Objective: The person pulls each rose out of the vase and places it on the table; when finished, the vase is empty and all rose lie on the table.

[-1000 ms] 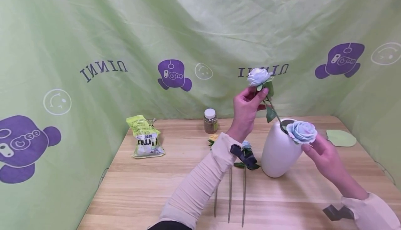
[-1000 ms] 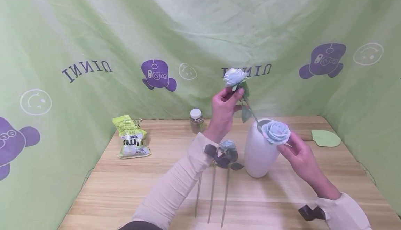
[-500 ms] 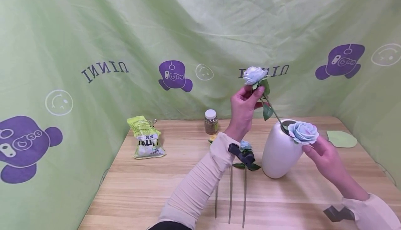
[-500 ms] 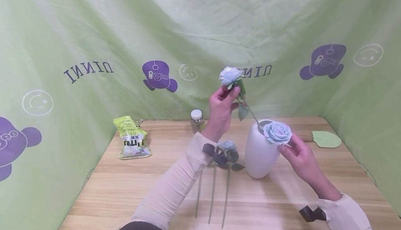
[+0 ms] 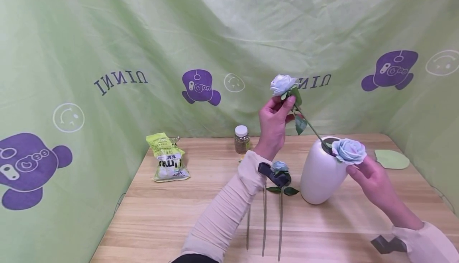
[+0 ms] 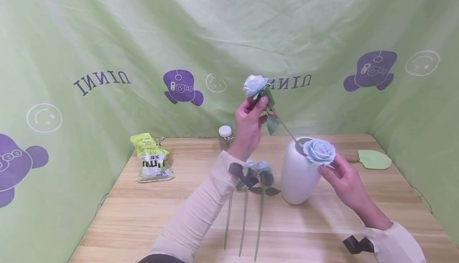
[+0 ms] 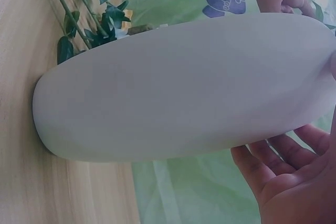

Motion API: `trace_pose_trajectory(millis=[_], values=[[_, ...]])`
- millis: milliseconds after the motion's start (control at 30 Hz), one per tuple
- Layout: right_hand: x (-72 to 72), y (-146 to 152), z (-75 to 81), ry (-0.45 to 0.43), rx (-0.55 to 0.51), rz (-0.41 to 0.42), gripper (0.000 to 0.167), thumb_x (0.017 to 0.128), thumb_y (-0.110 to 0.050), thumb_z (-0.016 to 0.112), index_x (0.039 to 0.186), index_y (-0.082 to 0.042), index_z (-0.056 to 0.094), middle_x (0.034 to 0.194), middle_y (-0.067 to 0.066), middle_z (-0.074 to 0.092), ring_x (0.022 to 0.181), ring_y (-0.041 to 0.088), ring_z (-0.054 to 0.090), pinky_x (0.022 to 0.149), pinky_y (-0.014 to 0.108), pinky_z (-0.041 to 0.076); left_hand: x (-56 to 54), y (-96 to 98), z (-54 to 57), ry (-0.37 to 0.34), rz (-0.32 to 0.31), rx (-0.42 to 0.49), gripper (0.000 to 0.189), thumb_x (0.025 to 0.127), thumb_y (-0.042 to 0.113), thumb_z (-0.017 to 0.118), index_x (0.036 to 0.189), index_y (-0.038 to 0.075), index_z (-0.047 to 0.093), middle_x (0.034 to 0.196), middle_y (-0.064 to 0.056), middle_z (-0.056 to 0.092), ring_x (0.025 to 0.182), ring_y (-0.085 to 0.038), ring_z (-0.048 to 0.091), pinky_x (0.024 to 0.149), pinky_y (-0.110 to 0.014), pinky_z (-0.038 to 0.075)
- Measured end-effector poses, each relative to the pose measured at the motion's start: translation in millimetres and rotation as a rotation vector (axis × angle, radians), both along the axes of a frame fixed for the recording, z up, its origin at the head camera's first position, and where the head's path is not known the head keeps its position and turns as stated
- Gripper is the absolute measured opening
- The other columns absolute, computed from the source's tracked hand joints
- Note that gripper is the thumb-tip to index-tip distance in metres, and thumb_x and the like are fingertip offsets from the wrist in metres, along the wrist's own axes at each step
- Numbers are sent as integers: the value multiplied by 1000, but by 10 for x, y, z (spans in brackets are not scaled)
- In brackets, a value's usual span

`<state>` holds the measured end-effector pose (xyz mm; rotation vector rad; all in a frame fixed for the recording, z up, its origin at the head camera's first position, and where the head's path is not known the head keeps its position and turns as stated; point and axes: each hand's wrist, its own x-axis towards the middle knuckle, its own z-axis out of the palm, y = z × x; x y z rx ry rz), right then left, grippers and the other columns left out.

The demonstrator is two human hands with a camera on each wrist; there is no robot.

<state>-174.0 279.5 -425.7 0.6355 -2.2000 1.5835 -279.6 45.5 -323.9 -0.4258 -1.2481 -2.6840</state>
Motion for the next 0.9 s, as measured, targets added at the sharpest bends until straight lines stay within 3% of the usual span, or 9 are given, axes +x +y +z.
trace_pose_trajectory(millis=[300, 400, 700, 900], values=[[-2, -7, 5, 12, -48, 30, 61, 92, 19, 48, 145, -10, 49, 137, -25, 55, 121, -14, 53, 94, 1, 46, -42, -41, 37, -2, 27, 32, 11, 92, 2, 68, 103, 4, 68, 87, 4, 68, 74, -7, 61, 55, -18, 53], [-2, -6, 6, 10, -32, 21, 61, 92, 19, 49, 145, -11, 49, 137, -26, 55, 121, -15, 53, 93, 1, 46, -38, -68, 40, -10, 27, 35, 10, 92, 4, 69, 101, 8, 68, 88, 4, 68, 76, -7, 61, 56, -18, 53], [-3, 2, 4, 2, -4, 11, 61, 93, 17, 49, 147, -12, 47, 137, -27, 53, 120, -16, 53, 92, 1, 47, -29, -158, 65, -9, 47, 42, 16, 92, 6, 70, 107, 3, 68, 90, 1, 68, 79, -7, 61, 56, -17, 52], [1, 13, 6, -3, 38, -21, 61, 93, 16, 51, 146, -15, 48, 137, -29, 52, 119, -17, 52, 91, 0, 47, -35, -204, 102, 3, 82, 66, 11, 91, 6, 70, 101, 6, 68, 88, 2, 68, 76, -8, 60, 55, -18, 53]])
